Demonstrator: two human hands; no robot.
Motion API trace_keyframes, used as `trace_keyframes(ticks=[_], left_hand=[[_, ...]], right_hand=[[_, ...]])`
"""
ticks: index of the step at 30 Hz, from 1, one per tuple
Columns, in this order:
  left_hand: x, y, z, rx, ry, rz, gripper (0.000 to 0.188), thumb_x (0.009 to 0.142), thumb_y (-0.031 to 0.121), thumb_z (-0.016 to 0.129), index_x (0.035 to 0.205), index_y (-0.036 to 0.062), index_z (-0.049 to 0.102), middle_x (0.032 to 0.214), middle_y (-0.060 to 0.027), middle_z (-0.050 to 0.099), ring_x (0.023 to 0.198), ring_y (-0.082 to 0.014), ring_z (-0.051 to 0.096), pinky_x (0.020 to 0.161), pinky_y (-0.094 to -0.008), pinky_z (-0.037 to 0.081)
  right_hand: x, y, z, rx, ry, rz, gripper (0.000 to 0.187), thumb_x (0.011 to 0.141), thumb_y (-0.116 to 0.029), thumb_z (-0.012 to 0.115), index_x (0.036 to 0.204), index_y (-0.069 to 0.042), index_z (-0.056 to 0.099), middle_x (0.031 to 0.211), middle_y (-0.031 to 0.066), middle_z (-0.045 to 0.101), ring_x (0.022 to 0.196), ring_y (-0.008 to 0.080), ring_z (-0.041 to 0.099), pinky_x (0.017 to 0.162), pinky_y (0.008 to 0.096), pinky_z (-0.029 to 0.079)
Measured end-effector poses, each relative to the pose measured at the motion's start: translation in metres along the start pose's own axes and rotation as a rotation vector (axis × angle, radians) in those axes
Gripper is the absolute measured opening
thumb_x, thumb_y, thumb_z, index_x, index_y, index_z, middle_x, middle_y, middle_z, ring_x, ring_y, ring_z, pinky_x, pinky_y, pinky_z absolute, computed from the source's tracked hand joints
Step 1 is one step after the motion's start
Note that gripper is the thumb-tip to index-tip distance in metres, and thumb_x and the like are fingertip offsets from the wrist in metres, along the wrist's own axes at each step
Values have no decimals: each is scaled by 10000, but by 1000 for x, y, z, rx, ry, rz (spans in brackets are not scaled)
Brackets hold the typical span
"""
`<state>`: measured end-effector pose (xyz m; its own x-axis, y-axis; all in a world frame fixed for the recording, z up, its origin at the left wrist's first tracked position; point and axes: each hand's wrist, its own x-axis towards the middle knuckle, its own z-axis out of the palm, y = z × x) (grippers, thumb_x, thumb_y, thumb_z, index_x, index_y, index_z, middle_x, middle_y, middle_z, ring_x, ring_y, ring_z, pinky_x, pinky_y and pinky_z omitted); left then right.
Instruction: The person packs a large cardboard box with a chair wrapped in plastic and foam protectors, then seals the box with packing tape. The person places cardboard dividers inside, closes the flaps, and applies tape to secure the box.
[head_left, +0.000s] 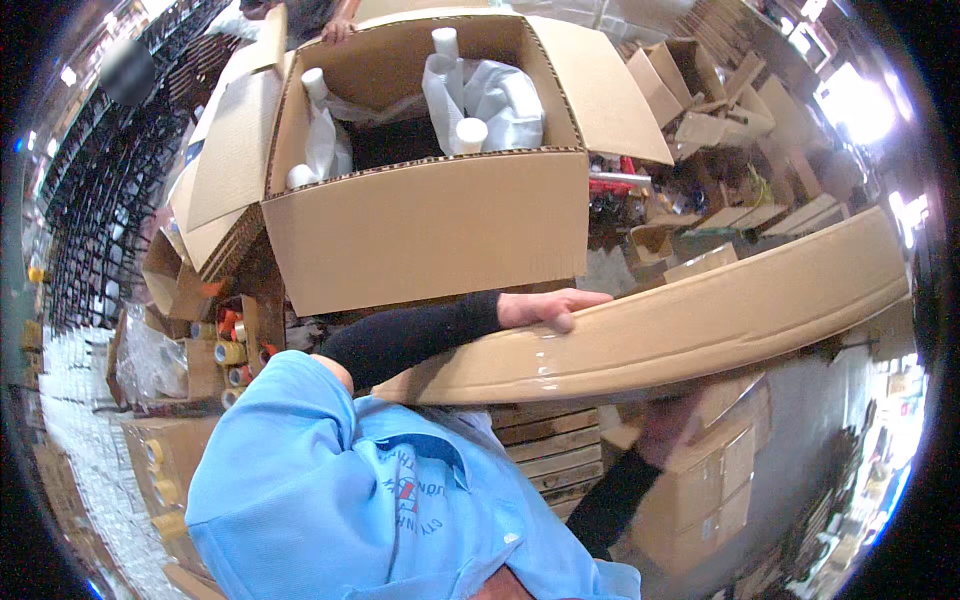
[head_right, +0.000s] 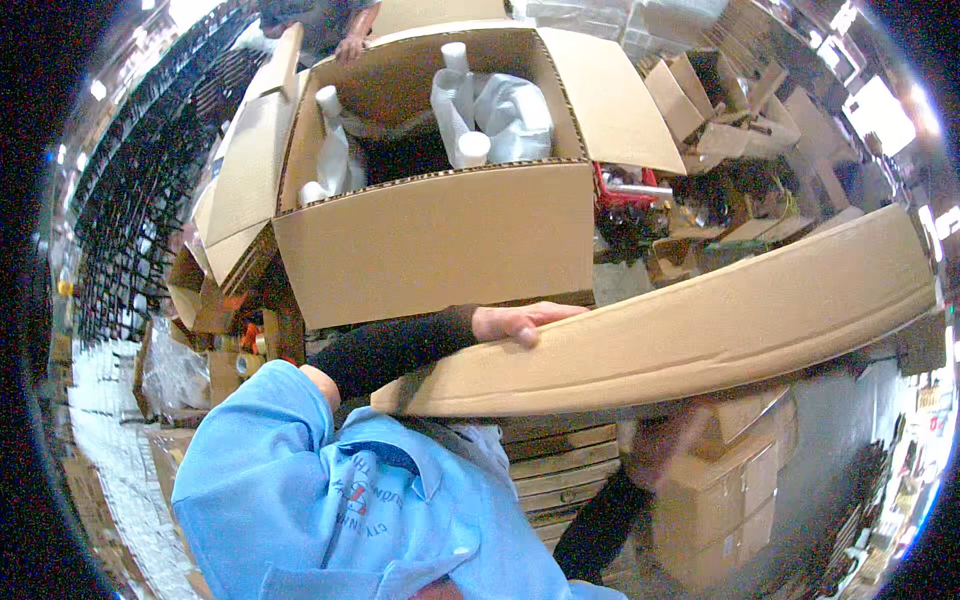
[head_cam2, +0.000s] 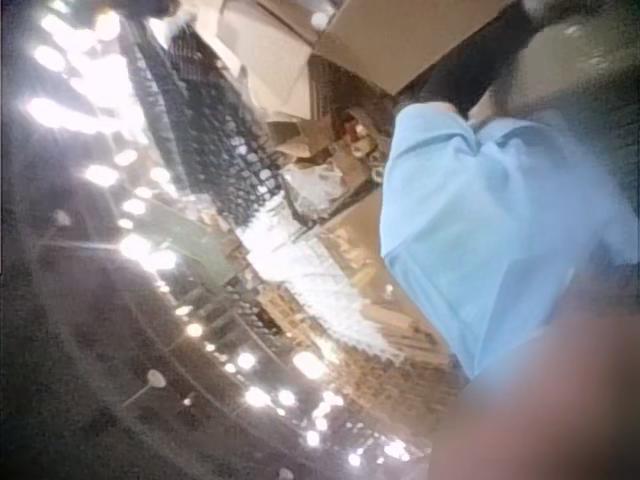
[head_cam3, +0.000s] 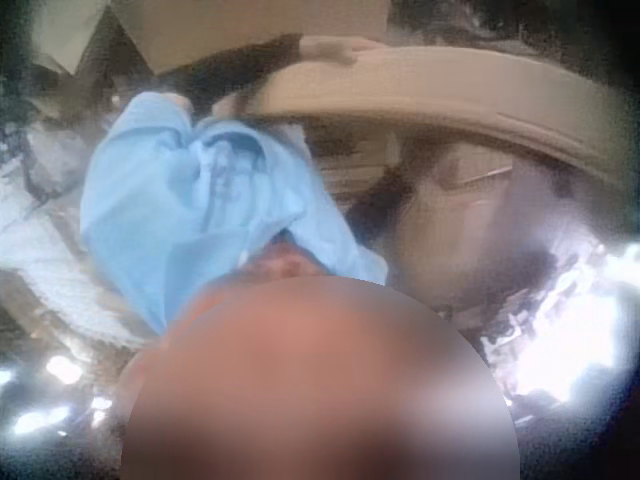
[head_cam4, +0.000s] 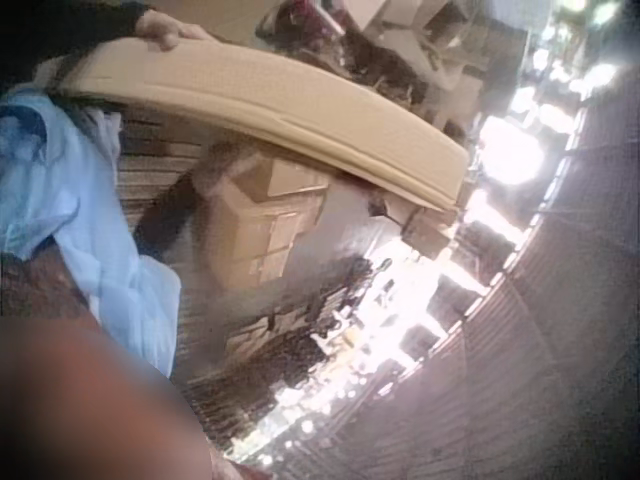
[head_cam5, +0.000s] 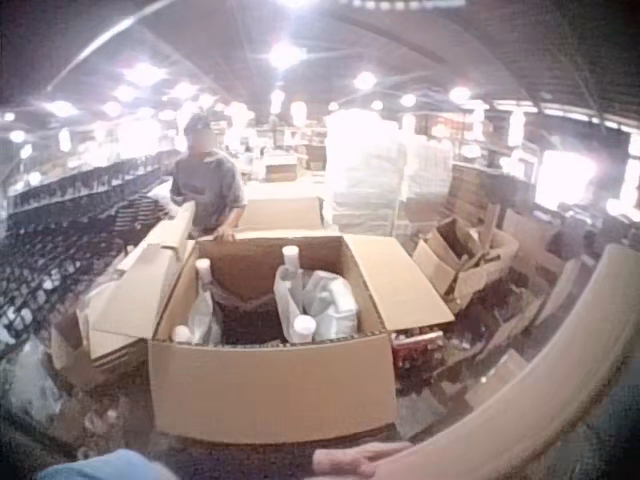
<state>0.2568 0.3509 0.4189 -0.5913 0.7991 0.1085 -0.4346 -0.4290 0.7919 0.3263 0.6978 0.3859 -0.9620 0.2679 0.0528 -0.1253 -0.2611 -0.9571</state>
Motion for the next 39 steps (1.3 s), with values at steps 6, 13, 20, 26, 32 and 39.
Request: trace_keyframes(ticks=[6,13,20,26,32,39], left_hand=[[-72,44,-14,143,185,197,1282,643,542,854,1623,7,224,1638,-154,327,1504,-254,314,1239,-413,231],[-115,137,-104,341,613,568,1041,702,510,777,1514,-8,383,1462,-140,473,1318,-227,491,1110,-397,386],[-322,277,-239,274,646,797,667,871,414,696,1369,27,480,1213,-113,483,1141,-278,561,982,-483,476],[-492,238,-334,5,352,569,364,1015,332,626,1245,58,563,1000,-89,492,989,-322,621,872,-557,553],[-532,124,-324,25,639,996,300,1016,324,605,1181,74,580,1005,-85,519,1006,-297,597,911,-610,512],[-545,68,-294,-36,919,1200,206,992,264,616,1102,92,593,950,-63,523,943,-260,575,962,-677,425]], right_hand=[[-16,56,85,-27,-713,822,668,1073,-532,404,1591,-133,266,1560,104,409,1349,358,465,1094,661,398],[82,188,160,-103,-302,431,573,1020,-519,514,1425,-125,421,1348,85,550,1115,288,564,945,480,517],[310,28,295,357,-298,61,327,962,-343,625,1197,-115,636,1175,98,673,1042,312,653,890,478,568],[448,61,398,-948,-589,-868,323,888,-200,707,1170,-45,679,1099,98,727,941,284,710,812,431,598],[403,104,540,-419,-994,75,519,786,-78,797,1267,9,623,1174,113,721,1022,232,716,900,402,601],[370,196,548,-452,-1264,152,882,645,22,836,1458,9,496,1322,106,656,1192,229,650,1083,401,513]])
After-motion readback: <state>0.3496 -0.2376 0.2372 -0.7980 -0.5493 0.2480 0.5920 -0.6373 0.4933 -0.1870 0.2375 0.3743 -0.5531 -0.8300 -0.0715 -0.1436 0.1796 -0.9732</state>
